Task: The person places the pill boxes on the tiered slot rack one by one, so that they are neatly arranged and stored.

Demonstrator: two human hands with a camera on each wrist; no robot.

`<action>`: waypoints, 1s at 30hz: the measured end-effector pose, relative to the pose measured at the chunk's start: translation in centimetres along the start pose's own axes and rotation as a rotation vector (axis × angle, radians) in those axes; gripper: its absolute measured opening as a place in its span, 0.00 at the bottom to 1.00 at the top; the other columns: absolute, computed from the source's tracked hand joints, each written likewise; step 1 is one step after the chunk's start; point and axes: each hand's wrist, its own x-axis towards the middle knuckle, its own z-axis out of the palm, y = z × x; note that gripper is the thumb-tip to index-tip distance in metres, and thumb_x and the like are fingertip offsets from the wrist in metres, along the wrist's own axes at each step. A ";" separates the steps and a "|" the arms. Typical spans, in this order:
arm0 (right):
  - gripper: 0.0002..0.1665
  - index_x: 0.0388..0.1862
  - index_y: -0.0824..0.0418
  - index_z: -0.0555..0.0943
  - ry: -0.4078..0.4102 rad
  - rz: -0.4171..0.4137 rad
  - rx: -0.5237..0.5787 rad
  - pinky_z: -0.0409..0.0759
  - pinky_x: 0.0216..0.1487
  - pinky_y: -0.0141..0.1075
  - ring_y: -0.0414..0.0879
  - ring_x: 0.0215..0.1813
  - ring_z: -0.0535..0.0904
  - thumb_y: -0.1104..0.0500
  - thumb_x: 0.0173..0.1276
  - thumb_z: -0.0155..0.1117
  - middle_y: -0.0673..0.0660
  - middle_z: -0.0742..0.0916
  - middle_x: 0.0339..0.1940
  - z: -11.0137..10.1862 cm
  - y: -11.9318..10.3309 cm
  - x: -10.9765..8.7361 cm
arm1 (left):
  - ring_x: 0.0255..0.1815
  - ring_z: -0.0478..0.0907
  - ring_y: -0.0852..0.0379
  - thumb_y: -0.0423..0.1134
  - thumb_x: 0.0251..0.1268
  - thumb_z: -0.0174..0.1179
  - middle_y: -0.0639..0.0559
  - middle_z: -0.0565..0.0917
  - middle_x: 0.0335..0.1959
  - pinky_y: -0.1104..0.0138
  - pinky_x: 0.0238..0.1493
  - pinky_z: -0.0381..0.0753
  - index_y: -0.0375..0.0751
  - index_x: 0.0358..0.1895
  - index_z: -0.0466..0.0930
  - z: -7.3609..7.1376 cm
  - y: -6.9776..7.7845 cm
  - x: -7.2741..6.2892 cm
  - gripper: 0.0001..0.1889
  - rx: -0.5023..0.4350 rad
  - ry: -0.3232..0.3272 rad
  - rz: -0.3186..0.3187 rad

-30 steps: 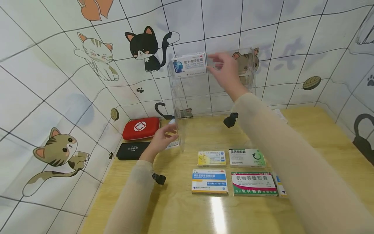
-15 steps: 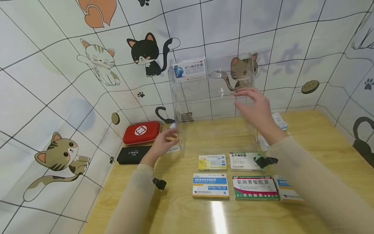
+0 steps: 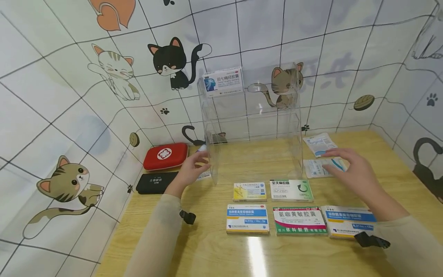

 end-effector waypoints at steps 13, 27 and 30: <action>0.20 0.56 0.55 0.87 -0.210 -0.031 -0.127 0.74 0.39 0.26 0.20 0.50 0.71 0.51 0.68 0.75 0.67 0.87 0.58 -2.3 7.2 -5.6 | 0.61 0.80 0.48 0.39 0.71 0.67 0.49 0.81 0.63 0.50 0.65 0.81 0.50 0.68 0.76 -0.2 0.4 0.1 0.24 0.028 0.002 -0.014; 0.37 0.61 0.61 0.83 -0.359 0.094 -0.209 0.72 0.36 0.28 0.21 0.44 0.71 0.42 0.59 0.79 0.65 0.86 0.57 -4.4 12.8 -9.5 | 0.58 0.80 0.50 0.41 0.71 0.67 0.52 0.81 0.62 0.50 0.64 0.81 0.53 0.67 0.76 0.1 0.2 0.1 0.23 0.045 0.020 -0.018; 0.41 0.63 0.63 0.81 -0.399 0.122 -0.218 0.81 0.44 0.40 0.41 0.50 0.81 0.39 0.60 0.77 0.67 0.85 0.58 -4.1 13.2 -9.8 | 0.58 0.80 0.49 0.40 0.71 0.67 0.51 0.82 0.62 0.50 0.64 0.82 0.51 0.67 0.76 0.1 0.3 0.1 0.23 0.045 0.018 -0.014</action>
